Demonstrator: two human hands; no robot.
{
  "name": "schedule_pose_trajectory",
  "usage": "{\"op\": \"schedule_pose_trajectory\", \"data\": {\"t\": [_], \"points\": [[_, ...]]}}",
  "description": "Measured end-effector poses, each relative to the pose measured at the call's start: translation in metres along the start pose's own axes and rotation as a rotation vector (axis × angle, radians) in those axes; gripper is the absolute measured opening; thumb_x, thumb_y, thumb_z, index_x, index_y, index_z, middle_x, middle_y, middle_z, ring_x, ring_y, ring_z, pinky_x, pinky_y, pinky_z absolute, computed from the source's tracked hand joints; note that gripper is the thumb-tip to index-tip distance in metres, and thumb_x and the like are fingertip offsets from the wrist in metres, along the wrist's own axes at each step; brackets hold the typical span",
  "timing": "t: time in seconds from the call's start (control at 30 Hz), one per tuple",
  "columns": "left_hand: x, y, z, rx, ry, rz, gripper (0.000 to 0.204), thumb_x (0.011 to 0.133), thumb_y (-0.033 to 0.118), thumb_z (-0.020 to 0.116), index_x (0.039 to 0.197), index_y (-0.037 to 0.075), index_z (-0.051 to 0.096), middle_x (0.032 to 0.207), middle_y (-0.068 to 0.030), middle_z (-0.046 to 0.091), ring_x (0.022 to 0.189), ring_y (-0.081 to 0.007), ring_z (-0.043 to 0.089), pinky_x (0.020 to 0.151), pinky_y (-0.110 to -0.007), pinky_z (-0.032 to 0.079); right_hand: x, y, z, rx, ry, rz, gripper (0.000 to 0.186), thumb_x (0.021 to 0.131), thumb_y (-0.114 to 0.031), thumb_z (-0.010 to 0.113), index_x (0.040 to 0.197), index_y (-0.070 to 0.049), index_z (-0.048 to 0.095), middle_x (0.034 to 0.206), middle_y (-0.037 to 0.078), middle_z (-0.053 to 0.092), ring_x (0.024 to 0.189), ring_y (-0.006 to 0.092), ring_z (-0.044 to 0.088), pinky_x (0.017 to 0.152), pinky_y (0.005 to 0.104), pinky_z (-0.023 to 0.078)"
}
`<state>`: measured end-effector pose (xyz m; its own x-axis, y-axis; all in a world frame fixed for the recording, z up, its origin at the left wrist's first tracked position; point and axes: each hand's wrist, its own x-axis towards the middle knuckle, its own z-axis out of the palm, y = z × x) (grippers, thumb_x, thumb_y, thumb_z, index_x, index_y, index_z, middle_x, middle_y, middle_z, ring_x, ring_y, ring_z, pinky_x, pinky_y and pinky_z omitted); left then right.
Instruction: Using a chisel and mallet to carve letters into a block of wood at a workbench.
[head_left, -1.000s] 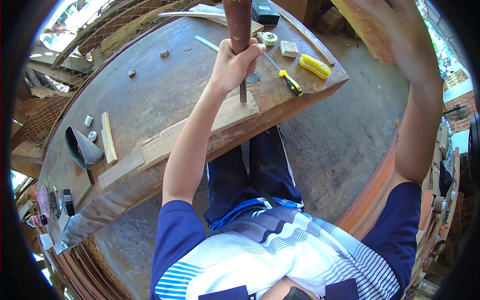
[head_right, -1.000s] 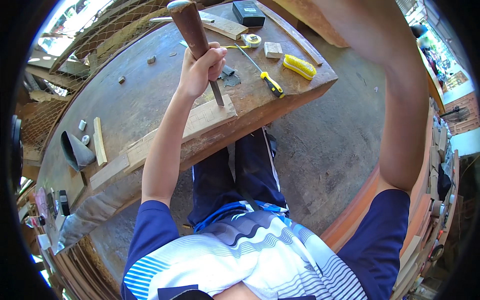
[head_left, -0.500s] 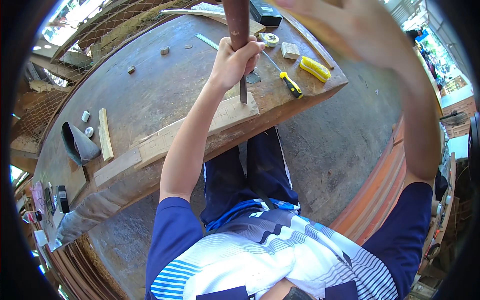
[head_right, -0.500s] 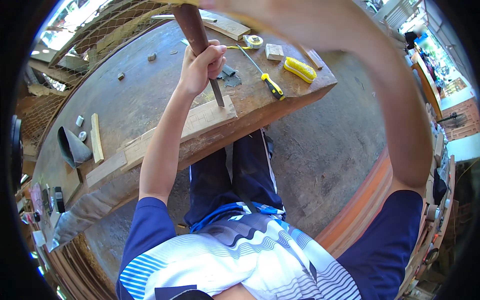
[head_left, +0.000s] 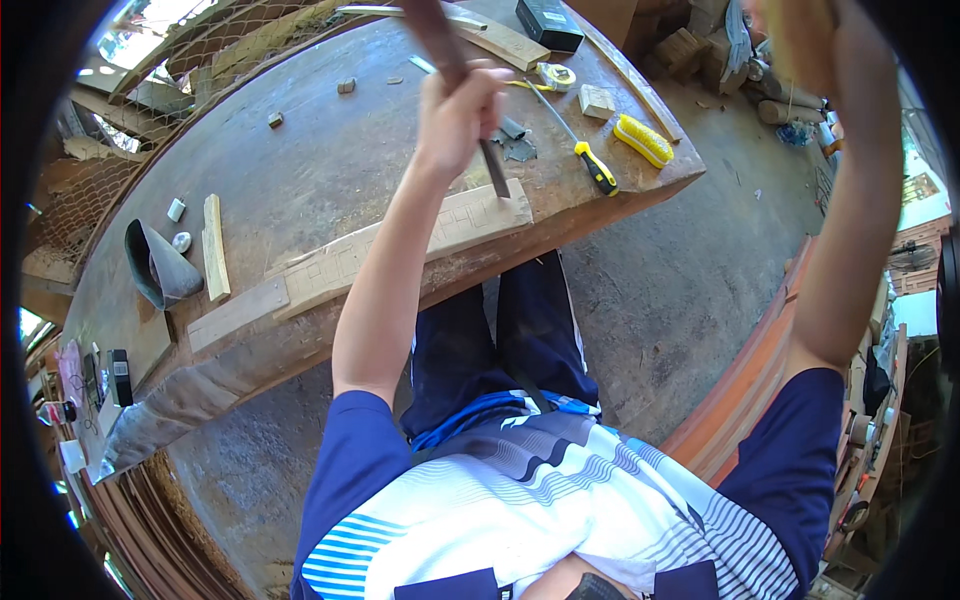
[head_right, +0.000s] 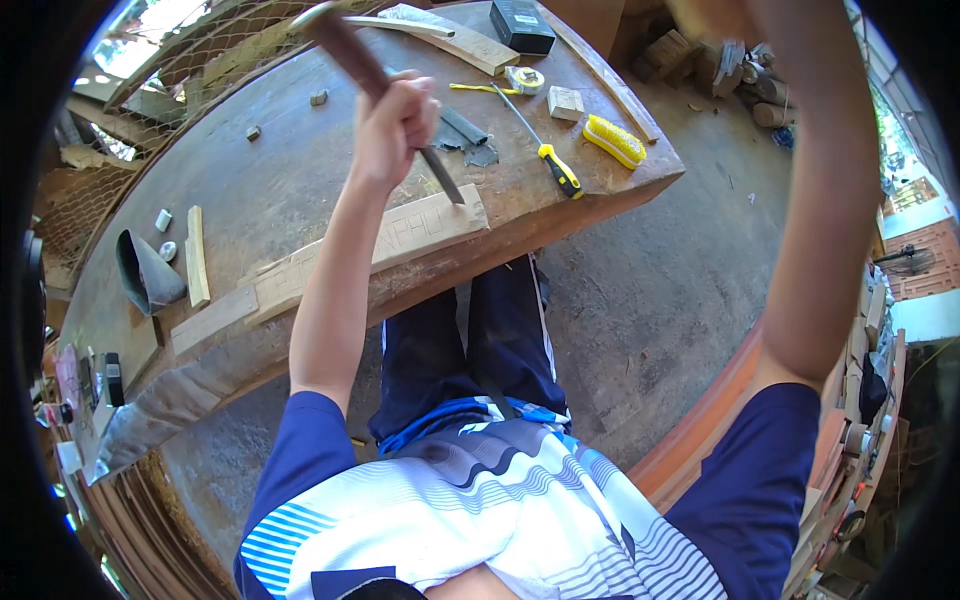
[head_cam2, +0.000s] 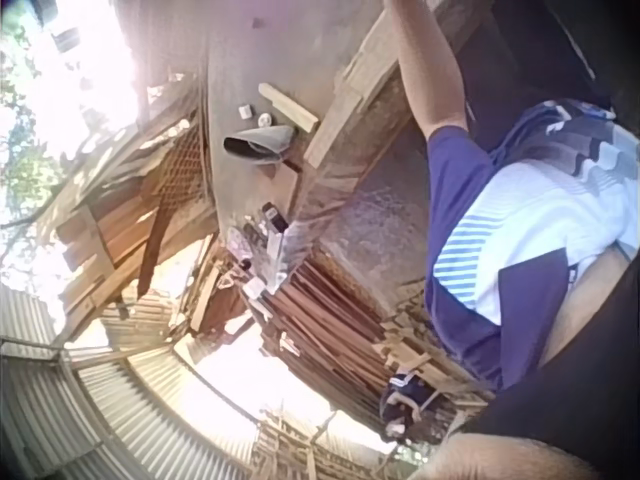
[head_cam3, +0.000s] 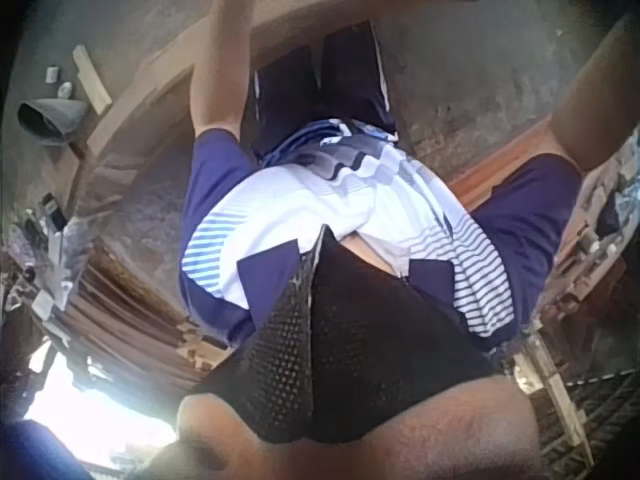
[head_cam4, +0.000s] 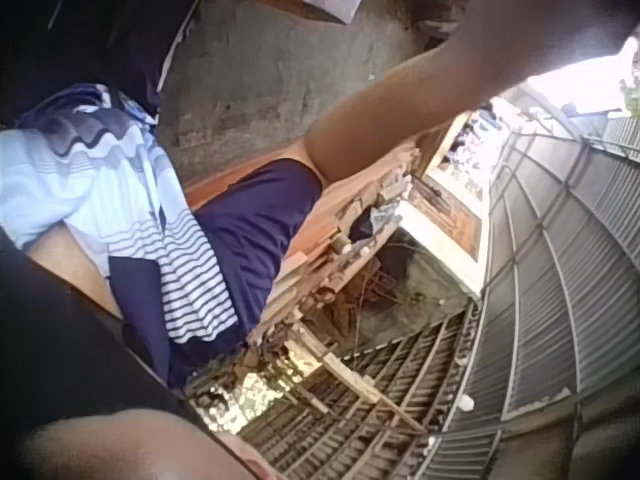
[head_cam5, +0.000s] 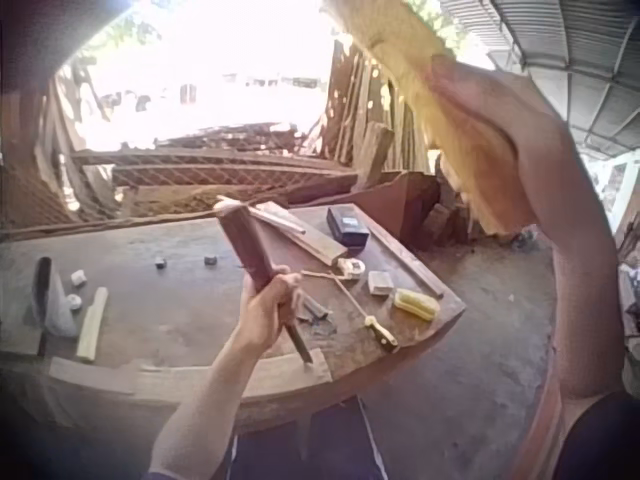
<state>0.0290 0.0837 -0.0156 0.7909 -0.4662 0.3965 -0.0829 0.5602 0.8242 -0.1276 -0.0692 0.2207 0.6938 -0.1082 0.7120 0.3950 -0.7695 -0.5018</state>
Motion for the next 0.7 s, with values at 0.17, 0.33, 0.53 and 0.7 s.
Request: {"op": "schedule_pose_trajectory", "data": {"t": [0.17,0.33,0.53,0.7], "points": [[-0.023,0.039,-0.027,-0.235,0.415,0.176,0.043,0.101,0.02,0.057,0.065,0.018,0.033,0.054,0.0069,0.023,0.046,-0.0064,0.016,0.043,-0.029,0.012,-0.055,0.062,-0.002,0.086,-0.278,0.165,0.05,0.104,-0.041,0.054,0.129,0.002,0.061,0.099,0.012,0.067,0.082,0.0124,0.063,0.071,0.0257,0.05],[-0.021,0.029,-0.006,-0.04,0.356,0.207,0.044,0.099,0.016,0.064,0.065,0.017,0.036,0.054,0.0078,0.027,0.046,-0.0058,0.022,0.043,-0.027,0.016,-0.086,0.086,0.005,0.021,-0.231,0.122,0.056,0.1,-0.042,0.06,0.133,0.003,0.059,0.108,0.011,0.069,0.096,0.0133,0.064,0.084,0.0267,0.049],[-0.008,0.011,0.013,0.075,0.318,0.173,0.042,0.1,0.016,0.064,0.066,0.015,0.04,0.055,0.0067,0.03,0.047,-0.0055,0.027,0.045,-0.027,0.02,-0.103,0.094,0.002,0.01,-0.199,0.12,0.058,0.098,-0.047,0.063,0.127,0.003,0.063,0.105,0.011,0.07,0.094,0.0146,0.065,0.084,0.0273,0.049],[-0.005,0.003,0.019,0.185,0.269,0.152,0.036,0.1,0.016,0.066,0.07,0.013,0.047,0.056,0.0058,0.036,0.047,-0.0057,0.031,0.046,-0.027,0.022,-0.112,0.098,-0.009,-0.019,-0.202,0.128,0.06,0.097,-0.049,0.064,0.128,0.002,0.064,0.106,0.012,0.07,0.094,0.0153,0.066,0.082,0.0277,0.05]]}}
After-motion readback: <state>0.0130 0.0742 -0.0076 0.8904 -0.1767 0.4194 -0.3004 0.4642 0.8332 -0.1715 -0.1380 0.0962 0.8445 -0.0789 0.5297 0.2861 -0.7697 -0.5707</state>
